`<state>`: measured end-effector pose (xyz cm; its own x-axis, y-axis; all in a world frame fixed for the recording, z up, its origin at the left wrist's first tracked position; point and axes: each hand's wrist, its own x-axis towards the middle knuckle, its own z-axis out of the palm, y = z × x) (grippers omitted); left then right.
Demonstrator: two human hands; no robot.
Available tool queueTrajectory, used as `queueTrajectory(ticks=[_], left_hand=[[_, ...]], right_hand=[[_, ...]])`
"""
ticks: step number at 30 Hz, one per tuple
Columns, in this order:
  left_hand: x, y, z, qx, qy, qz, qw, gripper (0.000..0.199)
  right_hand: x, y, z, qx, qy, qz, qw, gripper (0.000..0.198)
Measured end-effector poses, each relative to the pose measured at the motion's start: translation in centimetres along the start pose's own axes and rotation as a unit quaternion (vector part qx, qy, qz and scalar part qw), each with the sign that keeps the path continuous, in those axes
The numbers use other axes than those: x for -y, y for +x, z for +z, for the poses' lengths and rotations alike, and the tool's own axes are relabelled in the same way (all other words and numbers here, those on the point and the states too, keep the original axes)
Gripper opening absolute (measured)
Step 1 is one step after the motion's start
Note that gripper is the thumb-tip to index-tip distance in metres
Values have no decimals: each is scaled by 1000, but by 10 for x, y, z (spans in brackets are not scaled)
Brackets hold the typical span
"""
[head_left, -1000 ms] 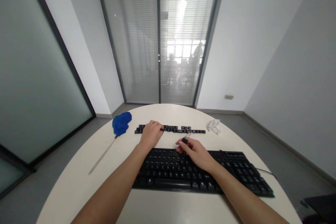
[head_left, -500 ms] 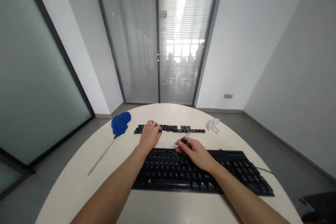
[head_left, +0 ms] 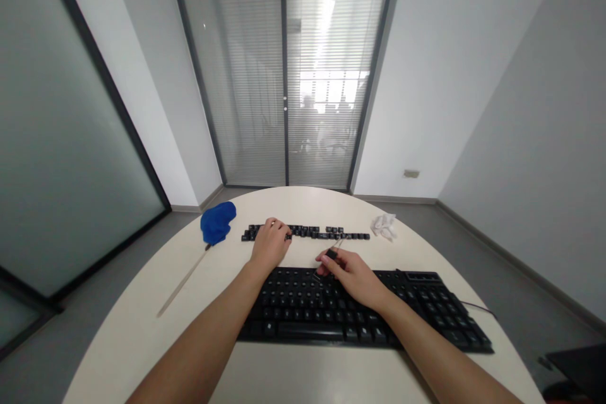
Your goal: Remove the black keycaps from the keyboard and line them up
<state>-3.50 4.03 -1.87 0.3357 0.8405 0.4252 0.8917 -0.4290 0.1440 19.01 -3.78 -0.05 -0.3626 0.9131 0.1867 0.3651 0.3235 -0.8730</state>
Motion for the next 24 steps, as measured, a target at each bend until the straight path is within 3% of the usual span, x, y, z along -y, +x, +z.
queueTrajectory(ticks=[12, 19, 24], left_hand=[[-1, -1, -1, 0, -5, -1, 1000, 16], [-16, -3, -19, -9, -52, 2, 999, 17], [-41, -18, -31, 90, -120, 0, 989, 18]], right_hand=[[0, 0, 0, 0, -3, -4, 1000, 37], [7, -2, -12, -6, -42, -18, 999, 39], [16, -9, -30, 32, -89, -17, 995, 40]])
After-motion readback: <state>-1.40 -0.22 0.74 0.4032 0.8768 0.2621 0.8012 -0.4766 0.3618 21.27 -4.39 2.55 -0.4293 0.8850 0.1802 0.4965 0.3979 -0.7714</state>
